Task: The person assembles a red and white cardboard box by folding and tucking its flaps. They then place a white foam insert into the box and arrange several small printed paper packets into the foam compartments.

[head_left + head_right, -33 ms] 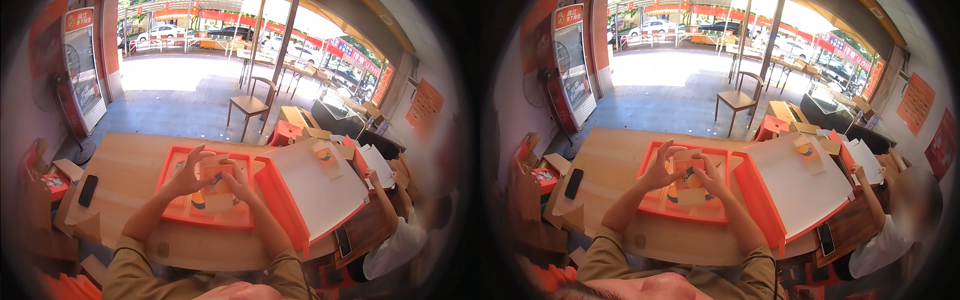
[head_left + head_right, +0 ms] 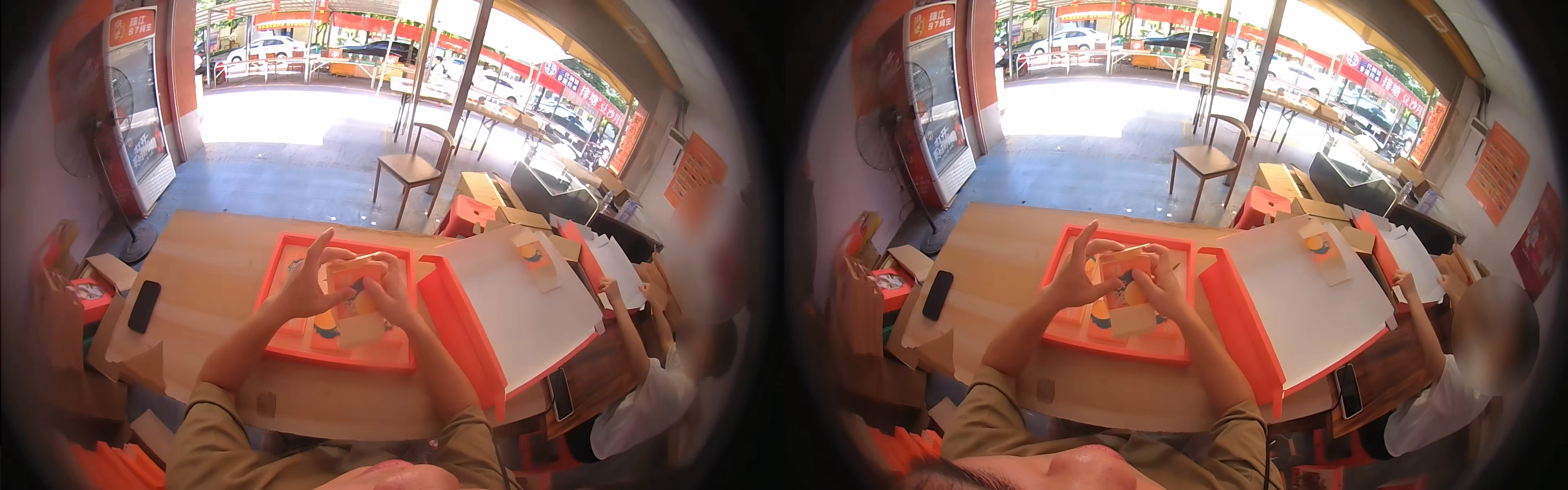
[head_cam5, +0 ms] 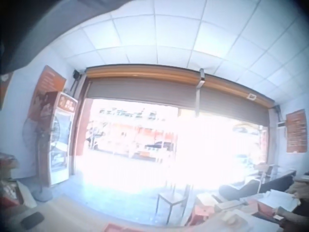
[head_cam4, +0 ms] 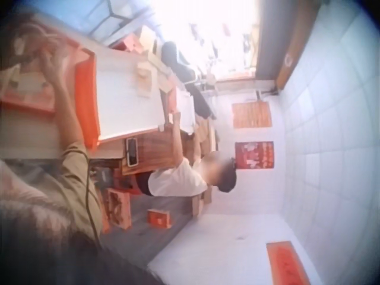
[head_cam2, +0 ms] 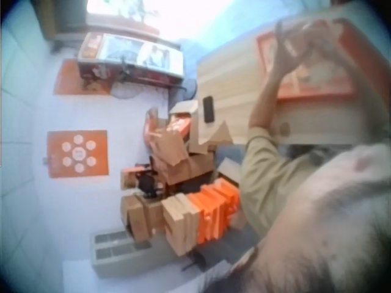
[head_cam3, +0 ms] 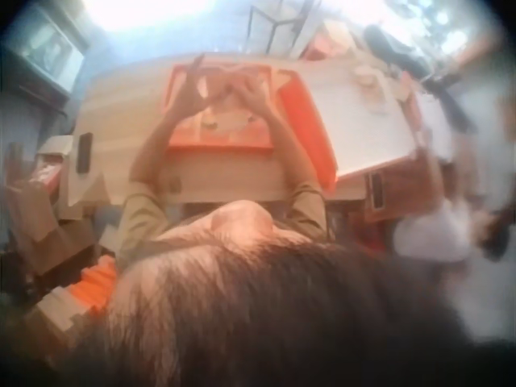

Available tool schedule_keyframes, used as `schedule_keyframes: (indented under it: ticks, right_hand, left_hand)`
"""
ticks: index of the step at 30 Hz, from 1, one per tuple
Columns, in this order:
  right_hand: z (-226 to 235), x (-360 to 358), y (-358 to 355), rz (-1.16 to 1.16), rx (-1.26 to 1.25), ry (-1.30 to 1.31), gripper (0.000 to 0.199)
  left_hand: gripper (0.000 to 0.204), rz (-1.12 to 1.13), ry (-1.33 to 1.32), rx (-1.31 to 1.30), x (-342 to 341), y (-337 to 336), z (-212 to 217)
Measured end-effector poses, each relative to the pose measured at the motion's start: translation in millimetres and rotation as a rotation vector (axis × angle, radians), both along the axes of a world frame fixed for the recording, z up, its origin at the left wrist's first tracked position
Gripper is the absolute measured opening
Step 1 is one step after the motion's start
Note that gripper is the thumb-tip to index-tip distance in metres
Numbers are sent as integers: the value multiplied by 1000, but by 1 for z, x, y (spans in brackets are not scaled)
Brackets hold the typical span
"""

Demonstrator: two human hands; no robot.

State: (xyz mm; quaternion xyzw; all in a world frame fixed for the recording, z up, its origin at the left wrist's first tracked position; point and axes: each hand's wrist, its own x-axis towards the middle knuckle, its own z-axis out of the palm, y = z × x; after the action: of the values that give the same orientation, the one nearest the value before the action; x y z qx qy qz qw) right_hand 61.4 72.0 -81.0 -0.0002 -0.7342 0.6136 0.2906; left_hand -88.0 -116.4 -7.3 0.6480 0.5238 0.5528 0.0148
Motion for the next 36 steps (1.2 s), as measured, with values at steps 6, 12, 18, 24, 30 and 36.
schedule_keyframes:
  ticks: [6, 12, 18, 24, 30, 36]
  right_hand:
    - [24, 8, -13, 25, -30, -20, 91]
    - [41, 19, -23, -58, 242, -38, 100]
    - [48, 23, -26, -68, 280, 9, 99]
    - [55, 22, -30, -70, 286, 39, 89]
    - [51, 19, -19, -24, 249, 45, 53]
    - [49, 19, -13, 28, -245, -4, 29]
  left_hand:
    - [27, 8, -180, -39, -5, -5, 7]
    - [19, -38, -339, -65, -8, -8, 13]
    - [21, -97, -134, -41, -13, -5, 2]
    - [43, -119, 134, 15, 0, 0, 1]
    - [75, -185, 220, -112, 0, -7, 11]
    - [77, -116, 215, -168, -13, -25, 23]
